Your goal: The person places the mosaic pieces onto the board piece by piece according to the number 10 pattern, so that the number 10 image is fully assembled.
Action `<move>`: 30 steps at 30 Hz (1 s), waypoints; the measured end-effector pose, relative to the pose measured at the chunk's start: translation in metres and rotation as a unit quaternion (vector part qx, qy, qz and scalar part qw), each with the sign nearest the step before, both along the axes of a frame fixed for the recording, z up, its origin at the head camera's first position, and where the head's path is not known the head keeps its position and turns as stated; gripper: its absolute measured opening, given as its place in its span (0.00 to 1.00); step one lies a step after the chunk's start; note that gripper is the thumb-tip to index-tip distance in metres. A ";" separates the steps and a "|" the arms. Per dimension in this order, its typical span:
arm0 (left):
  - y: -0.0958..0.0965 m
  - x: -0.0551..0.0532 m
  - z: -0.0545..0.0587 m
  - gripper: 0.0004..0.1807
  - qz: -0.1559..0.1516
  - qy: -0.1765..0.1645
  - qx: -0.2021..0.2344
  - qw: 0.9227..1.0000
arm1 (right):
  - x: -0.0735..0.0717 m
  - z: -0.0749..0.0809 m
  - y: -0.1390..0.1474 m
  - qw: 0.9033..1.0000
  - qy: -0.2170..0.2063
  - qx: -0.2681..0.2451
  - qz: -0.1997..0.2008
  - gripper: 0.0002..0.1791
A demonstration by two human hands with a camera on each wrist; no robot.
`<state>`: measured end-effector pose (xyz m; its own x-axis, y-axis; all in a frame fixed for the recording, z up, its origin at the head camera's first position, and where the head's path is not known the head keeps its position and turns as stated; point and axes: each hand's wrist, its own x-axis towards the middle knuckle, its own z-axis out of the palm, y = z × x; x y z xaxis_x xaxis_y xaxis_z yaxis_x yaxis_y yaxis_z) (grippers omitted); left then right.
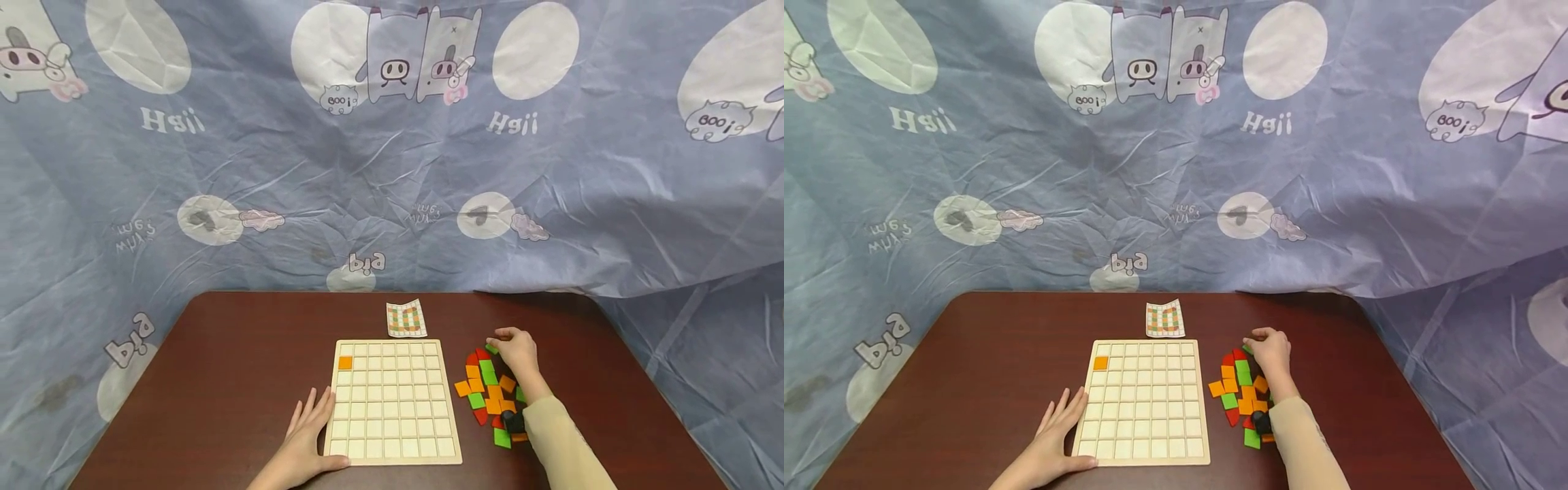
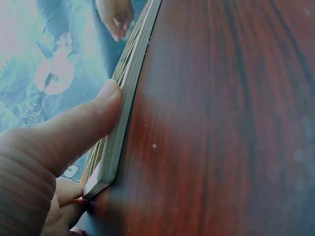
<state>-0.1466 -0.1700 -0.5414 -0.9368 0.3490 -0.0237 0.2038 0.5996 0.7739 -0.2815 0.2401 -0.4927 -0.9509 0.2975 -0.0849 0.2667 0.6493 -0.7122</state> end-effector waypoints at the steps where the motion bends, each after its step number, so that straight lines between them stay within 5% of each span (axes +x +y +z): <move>1: 0.000 0.000 0.000 0.64 0.000 -0.001 0.002 1.000 | 0.000 -0.001 0.001 1.000 -0.007 0.006 0.001 0.22; 8: 0.000 0.001 -0.001 0.63 -0.006 0.000 -0.002 1.000 | 0.000 -0.009 0.002 0.999 -0.002 0.046 0.015 0.21; 23: 0.002 0.001 0.001 0.64 0.002 -0.014 0.011 1.000 | 0.004 -0.008 0.005 0.999 -0.011 0.039 -0.007 0.14; 30: 0.002 0.001 0.002 0.64 0.006 -0.004 -0.006 1.000 | 0.010 -0.003 0.007 1.000 -0.012 -0.019 -0.005 0.13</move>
